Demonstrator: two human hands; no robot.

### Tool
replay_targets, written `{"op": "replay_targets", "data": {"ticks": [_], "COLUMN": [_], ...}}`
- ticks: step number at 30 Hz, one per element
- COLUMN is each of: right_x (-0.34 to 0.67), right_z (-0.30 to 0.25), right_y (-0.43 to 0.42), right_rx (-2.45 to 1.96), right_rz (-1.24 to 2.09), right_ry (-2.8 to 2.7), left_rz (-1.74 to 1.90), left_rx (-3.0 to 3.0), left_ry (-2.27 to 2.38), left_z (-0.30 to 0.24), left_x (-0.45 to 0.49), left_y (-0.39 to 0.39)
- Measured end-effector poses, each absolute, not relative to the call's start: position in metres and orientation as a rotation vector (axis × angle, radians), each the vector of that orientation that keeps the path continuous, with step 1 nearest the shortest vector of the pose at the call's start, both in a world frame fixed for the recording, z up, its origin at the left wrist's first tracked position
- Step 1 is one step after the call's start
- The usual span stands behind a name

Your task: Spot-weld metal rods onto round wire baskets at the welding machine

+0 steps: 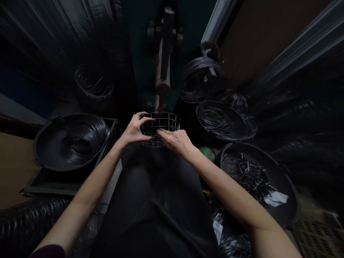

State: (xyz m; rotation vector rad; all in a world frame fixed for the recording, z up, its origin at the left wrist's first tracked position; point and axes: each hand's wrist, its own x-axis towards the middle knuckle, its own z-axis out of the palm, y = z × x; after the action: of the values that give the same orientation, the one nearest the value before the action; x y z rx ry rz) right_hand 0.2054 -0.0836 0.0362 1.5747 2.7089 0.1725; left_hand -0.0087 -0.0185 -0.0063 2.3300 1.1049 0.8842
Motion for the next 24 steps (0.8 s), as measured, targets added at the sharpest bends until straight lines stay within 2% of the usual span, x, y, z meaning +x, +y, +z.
{"op": "replay_targets", "data": {"ticks": [17, 24], "right_x": [0.210, 0.216], "right_z": [0.037, 0.024], "right_y": [-0.059, -0.063], "right_rx": [1.613, 1.849], "right_rz": [0.250, 0.157], "right_ry": [2.756, 2.811], "left_rz": [0.870, 0.907], "left_rx": [2.295, 2.273], "left_ry": [1.095, 1.105], "left_z": [-0.002, -0.002], "left_x": [-0.006, -0.006], "left_y": [0.007, 0.013]}}
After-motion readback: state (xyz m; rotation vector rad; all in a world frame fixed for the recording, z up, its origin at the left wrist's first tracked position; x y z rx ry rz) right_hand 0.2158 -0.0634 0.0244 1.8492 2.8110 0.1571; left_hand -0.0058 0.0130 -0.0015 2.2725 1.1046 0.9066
